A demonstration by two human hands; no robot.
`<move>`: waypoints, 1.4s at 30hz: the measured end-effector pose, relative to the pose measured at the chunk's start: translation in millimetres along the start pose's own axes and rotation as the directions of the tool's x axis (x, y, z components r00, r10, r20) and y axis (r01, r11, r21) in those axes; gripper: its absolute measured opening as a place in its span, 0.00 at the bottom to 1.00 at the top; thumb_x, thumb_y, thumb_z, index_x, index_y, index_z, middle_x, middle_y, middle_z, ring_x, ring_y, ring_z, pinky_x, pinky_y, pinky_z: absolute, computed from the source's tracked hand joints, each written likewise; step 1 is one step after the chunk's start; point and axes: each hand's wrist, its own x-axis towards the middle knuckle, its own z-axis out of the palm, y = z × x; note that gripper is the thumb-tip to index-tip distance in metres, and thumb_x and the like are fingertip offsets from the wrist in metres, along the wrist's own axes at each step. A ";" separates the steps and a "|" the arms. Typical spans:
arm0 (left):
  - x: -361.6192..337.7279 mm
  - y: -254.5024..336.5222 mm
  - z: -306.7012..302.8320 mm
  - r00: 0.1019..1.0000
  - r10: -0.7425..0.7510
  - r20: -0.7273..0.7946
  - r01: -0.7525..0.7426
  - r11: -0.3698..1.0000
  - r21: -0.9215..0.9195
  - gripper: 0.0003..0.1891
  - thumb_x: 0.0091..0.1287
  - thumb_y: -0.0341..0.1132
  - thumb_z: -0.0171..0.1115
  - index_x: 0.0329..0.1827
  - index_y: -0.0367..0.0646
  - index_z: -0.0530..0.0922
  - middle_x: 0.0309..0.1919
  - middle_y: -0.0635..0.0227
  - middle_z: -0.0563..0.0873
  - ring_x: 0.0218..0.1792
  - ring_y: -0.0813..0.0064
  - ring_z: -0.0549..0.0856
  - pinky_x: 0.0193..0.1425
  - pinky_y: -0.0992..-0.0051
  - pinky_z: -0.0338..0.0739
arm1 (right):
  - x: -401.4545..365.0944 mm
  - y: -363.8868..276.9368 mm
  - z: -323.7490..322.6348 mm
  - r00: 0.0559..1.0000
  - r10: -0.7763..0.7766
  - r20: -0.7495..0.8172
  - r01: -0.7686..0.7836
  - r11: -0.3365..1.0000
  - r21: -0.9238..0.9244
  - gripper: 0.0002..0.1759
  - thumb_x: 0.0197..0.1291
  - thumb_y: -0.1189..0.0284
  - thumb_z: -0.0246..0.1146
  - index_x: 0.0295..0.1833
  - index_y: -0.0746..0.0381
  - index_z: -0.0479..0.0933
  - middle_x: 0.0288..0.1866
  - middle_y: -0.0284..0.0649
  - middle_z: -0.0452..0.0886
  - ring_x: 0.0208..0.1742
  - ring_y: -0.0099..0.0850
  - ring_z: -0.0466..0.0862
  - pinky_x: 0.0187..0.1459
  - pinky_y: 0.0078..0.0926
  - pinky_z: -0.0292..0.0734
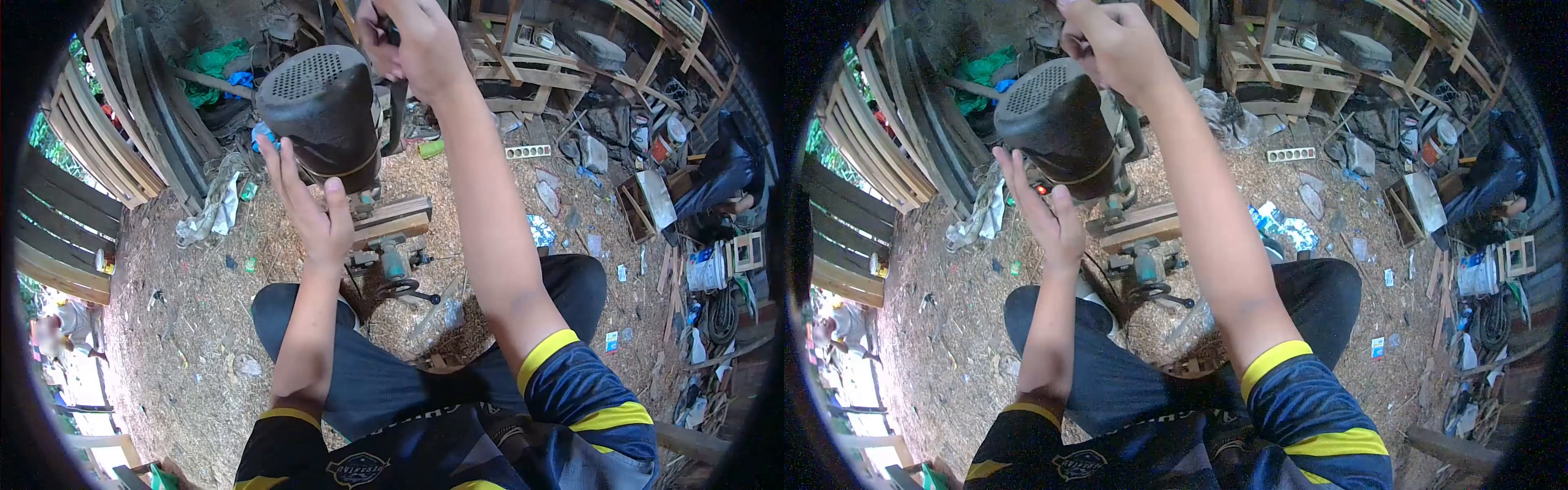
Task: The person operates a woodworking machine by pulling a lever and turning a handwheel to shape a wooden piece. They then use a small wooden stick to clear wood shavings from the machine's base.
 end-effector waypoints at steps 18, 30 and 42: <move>-6.6 -4.9 -7.5 0.988 -0.081 0.130 0.071 0.994 0.084 0.37 0.77 0.34 0.54 0.86 0.30 0.55 0.86 0.37 0.52 0.86 0.42 0.55 0.87 0.51 0.48 | -124.6 20.4 20.4 0.939 -0.343 -0.019 0.337 0.929 -0.154 0.30 0.73 0.59 0.56 0.17 0.64 0.66 0.15 0.37 0.68 0.16 0.34 0.68 0.24 0.33 0.61; 16.9 -24.2 -38.4 0.998 -0.031 0.060 0.036 0.995 -0.089 0.21 0.75 0.30 0.54 0.66 0.31 0.84 0.72 0.42 0.81 0.73 0.49 0.80 0.83 0.46 0.61 | -77.8 -33.6 -12.4 0.706 0.578 0.409 -0.382 0.797 -0.467 0.38 0.81 0.47 0.39 0.33 0.69 0.76 0.46 0.47 0.82 0.47 0.38 0.82 0.52 0.34 0.76; 32.8 -51.7 -56.4 0.984 -0.165 0.068 0.179 0.898 -0.402 0.17 0.78 0.34 0.58 0.62 0.34 0.87 0.66 0.48 0.86 0.67 0.54 0.86 0.78 0.55 0.71 | -27.7 -22.6 29.3 -0.201 0.882 -0.426 -0.821 -0.388 -0.418 0.13 0.77 0.65 0.64 0.49 0.66 0.77 0.41 0.40 0.79 0.27 0.24 0.78 0.23 0.25 0.75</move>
